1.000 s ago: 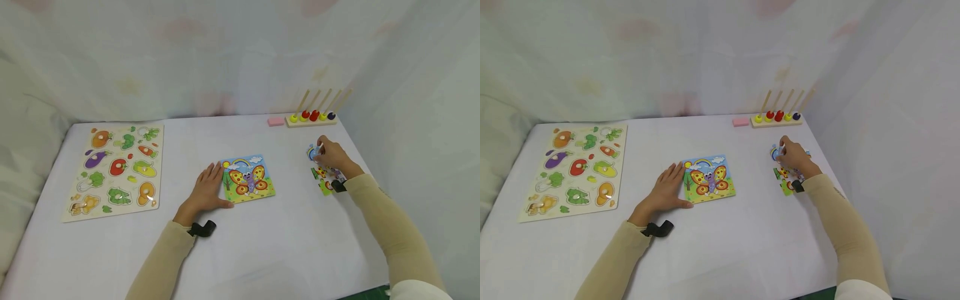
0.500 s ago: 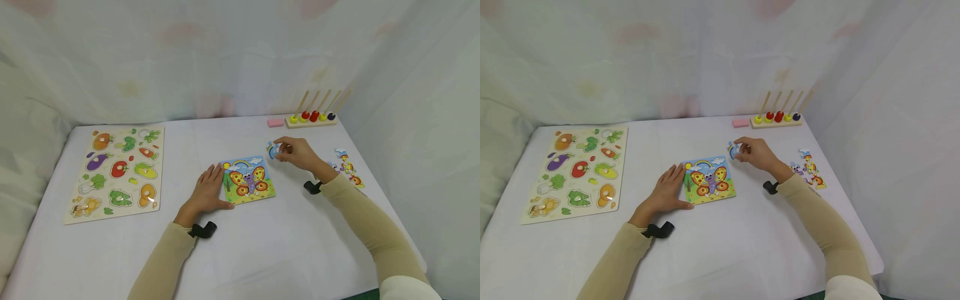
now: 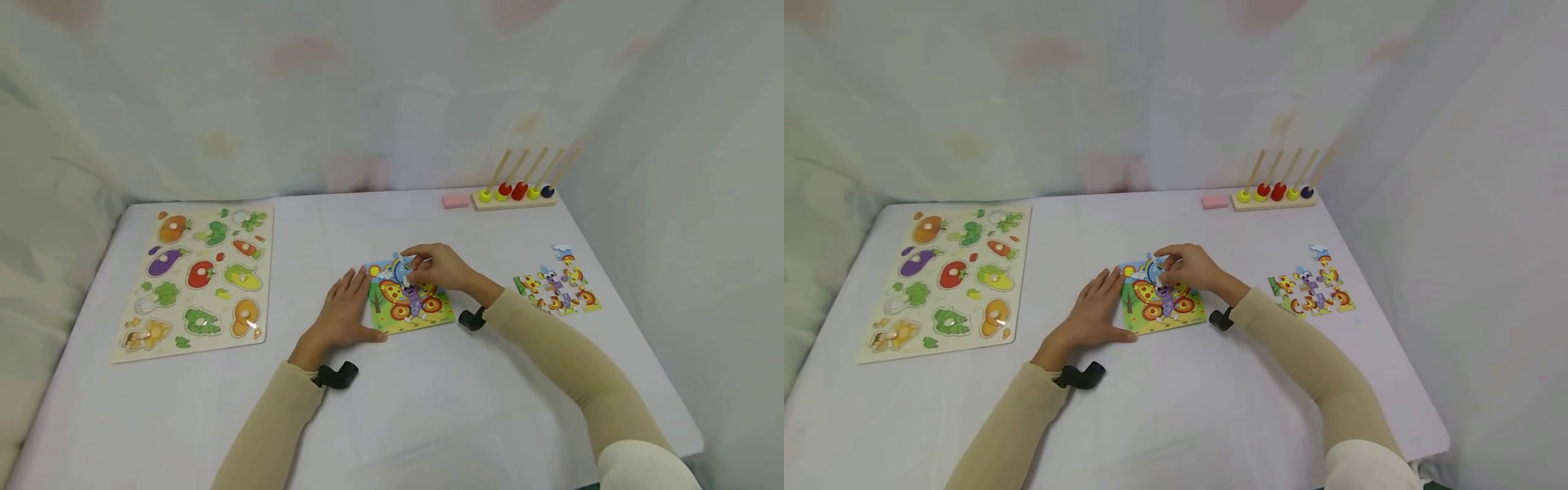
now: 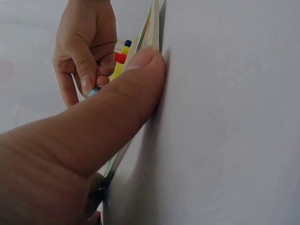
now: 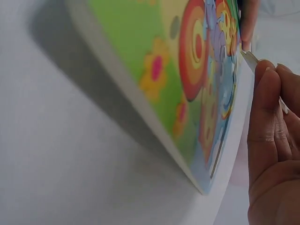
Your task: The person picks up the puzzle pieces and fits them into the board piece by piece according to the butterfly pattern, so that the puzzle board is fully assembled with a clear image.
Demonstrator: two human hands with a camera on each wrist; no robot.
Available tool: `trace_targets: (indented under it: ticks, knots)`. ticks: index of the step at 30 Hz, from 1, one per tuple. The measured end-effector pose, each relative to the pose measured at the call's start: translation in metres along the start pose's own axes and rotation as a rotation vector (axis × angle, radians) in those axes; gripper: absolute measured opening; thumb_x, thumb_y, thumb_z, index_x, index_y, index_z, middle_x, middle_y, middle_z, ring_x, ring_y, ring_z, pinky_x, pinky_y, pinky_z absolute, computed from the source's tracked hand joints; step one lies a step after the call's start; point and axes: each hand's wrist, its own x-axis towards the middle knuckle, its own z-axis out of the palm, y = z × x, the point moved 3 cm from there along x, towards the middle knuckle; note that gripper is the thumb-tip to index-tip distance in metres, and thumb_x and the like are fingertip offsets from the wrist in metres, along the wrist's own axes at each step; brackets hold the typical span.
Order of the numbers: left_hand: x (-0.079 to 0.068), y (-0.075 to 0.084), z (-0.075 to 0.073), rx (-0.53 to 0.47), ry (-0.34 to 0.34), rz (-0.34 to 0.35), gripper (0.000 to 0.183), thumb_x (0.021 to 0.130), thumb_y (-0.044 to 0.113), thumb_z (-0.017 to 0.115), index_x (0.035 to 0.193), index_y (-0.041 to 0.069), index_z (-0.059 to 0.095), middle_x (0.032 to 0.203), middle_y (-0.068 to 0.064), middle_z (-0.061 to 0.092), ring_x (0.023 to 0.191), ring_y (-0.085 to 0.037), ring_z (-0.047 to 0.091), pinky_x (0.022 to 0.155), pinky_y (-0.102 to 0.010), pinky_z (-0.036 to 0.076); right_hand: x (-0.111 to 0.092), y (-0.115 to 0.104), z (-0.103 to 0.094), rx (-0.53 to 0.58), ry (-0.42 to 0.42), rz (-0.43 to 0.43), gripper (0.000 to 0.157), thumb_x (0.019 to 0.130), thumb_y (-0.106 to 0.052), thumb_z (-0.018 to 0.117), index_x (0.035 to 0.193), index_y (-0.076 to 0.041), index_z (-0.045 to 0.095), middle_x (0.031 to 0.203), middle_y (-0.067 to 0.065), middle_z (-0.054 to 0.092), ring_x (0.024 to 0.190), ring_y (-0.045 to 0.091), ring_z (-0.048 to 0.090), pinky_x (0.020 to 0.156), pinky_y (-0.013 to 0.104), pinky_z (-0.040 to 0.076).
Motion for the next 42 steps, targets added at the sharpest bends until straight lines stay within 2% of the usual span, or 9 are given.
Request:
trace_targets:
  ticks: [6,11,15,19,25,33,38,42]
  knots:
    - [0.004,0.005,0.0,0.009,-0.012,0.008,0.127,0.065,0.064,0.078,0.154,0.002,0.011,0.162,-0.014,0.005,0.15,-0.034,0.001,0.119,-0.053,0.009,-0.008,0.005,-0.007,-0.035,0.03,-0.001,0.05,0.084,-0.02,0.075,0.13,-0.01,0.059,0.098,0.008,0.068,0.09,0.018,0.067,0.082,0.032,0.055]
    - [0.005,0.01,0.0,0.004,-0.009,0.016,0.127,0.064,0.063,0.079,0.153,0.001,0.013,0.162,-0.014,0.007,0.149,-0.035,0.002,0.119,-0.053,0.01,-0.013,0.009,-0.011,-0.037,0.039,0.013,0.05,0.084,-0.02,0.075,0.13,-0.01,0.059,0.097,0.007,0.067,0.088,0.016,0.066,0.08,0.029,0.054]
    - [0.006,0.011,0.003,0.001,-0.016,0.016,0.127,0.064,0.062,0.079,0.153,0.001,0.012,0.162,-0.014,0.006,0.149,-0.035,0.002,0.119,-0.053,0.01,-0.016,0.007,-0.016,0.009,0.047,0.032,0.05,0.084,-0.017,0.075,0.13,-0.011,0.059,0.097,0.007,0.065,0.087,0.016,0.067,0.075,0.027,0.054]
    - [0.007,0.01,0.006,0.011,-0.019,0.012,0.127,0.064,0.064,0.078,0.154,0.002,0.012,0.162,-0.013,0.006,0.149,-0.035,0.002,0.119,-0.053,0.01,-0.02,0.005,-0.025,0.071,0.056,0.029,0.046,0.086,-0.013,0.072,0.13,-0.009,0.058,0.097,0.01,0.064,0.087,0.019,0.07,0.076,0.03,0.057]
    - [0.007,0.008,0.006,0.019,-0.017,0.011,0.128,0.064,0.064,0.078,0.153,0.001,0.012,0.163,-0.013,0.005,0.149,-0.035,0.001,0.118,-0.054,0.01,-0.034,0.016,-0.056,0.176,0.144,0.053,0.04,0.093,-0.009,0.062,0.132,-0.004,0.055,0.096,0.016,0.063,0.08,0.019,0.07,0.074,0.034,0.059]
    - [0.002,0.003,0.0,0.019,-0.014,-0.001,0.128,0.064,0.061,0.08,0.153,-0.001,0.013,0.162,-0.015,0.006,0.149,-0.036,0.002,0.118,-0.056,0.01,-0.057,0.034,-0.1,0.172,0.317,0.1,0.041,0.093,-0.014,0.063,0.133,-0.009,0.056,0.097,0.017,0.065,0.077,0.016,0.069,0.072,0.03,0.058]
    - [0.002,0.001,0.0,0.013,-0.035,-0.009,0.128,0.065,0.062,0.079,0.153,0.0,0.011,0.162,-0.015,0.003,0.149,-0.036,-0.001,0.118,-0.056,0.008,-0.066,0.037,-0.116,0.195,0.35,0.097,0.042,0.092,-0.015,0.064,0.133,-0.009,0.056,0.095,0.014,0.066,0.077,0.023,0.07,0.068,0.027,0.058]
    - [0.003,0.003,-0.001,-0.004,-0.025,0.001,0.127,0.065,0.061,0.079,0.153,-0.001,0.011,0.162,-0.015,0.004,0.149,-0.037,-0.001,0.117,-0.057,0.008,-0.074,0.035,-0.131,0.237,0.423,0.071,0.04,0.091,-0.013,0.066,0.129,-0.005,0.059,0.088,0.007,0.069,0.071,0.017,0.069,0.064,0.025,0.057]
